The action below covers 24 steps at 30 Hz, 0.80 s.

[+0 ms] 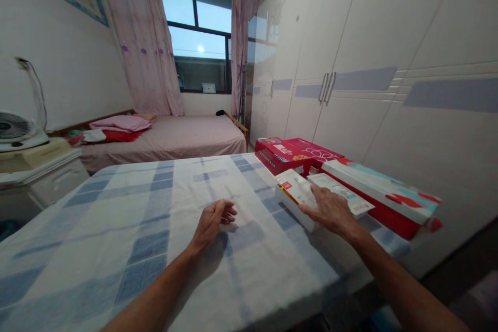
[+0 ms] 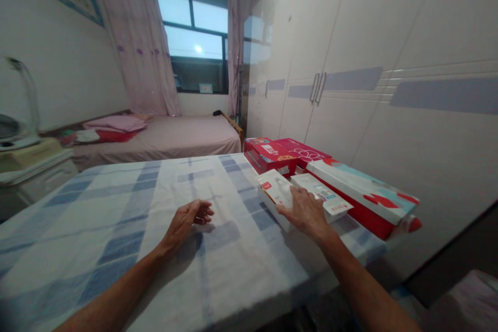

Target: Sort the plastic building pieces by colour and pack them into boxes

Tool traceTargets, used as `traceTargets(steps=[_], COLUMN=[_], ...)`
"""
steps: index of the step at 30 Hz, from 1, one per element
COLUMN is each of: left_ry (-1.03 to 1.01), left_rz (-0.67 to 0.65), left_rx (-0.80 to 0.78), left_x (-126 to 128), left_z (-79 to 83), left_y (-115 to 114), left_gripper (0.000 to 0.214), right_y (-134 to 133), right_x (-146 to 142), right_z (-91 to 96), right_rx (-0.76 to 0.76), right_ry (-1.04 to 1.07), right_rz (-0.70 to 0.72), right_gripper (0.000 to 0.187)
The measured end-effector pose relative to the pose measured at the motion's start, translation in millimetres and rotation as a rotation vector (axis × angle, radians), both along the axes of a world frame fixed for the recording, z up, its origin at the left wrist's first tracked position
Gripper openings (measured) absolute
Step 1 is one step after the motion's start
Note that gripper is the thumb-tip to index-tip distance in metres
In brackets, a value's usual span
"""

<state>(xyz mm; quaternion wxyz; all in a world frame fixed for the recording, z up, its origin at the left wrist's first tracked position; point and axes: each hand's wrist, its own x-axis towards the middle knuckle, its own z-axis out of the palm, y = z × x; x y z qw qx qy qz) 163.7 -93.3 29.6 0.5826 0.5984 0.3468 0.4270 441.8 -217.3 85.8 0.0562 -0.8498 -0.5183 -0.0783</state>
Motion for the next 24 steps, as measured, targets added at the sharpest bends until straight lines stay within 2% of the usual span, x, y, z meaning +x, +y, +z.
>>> traceTargets(steps=[4,11,17,21,24], left_ry=[0.03,0.152,0.232,0.263,0.264], left_rz=[-0.015,-0.111,-0.119,-0.126,-0.127], left_rx=[0.042,0.184,0.223,0.255,0.251], left_x=[-3.3,-2.6,-4.2,-3.9,-3.6], left_z=[-6.6,-8.9,-10.3,-13.3,-15.2], left_y=[5.6,-0.2,-2.4,-0.3,0.9], left_gripper=[0.054,0.045,0.045,0.045,0.044], right_y=[2.1,2.7,2.1,4.0,16.2], right_x=[4.8,13.9,16.4,12.6,2.6], right_z=[-2.9,-4.4,-1.4,8.4,12.5], right_rx=[-0.09,-0.119,-0.143,-0.075,-0.01], right_ry=[0.07,0.145,0.168,0.111,0.026], right_rz=[-0.007,0.046,0.085,0.097,0.158], right_gripper=[0.062,0.07,0.071,0.077,0.077])
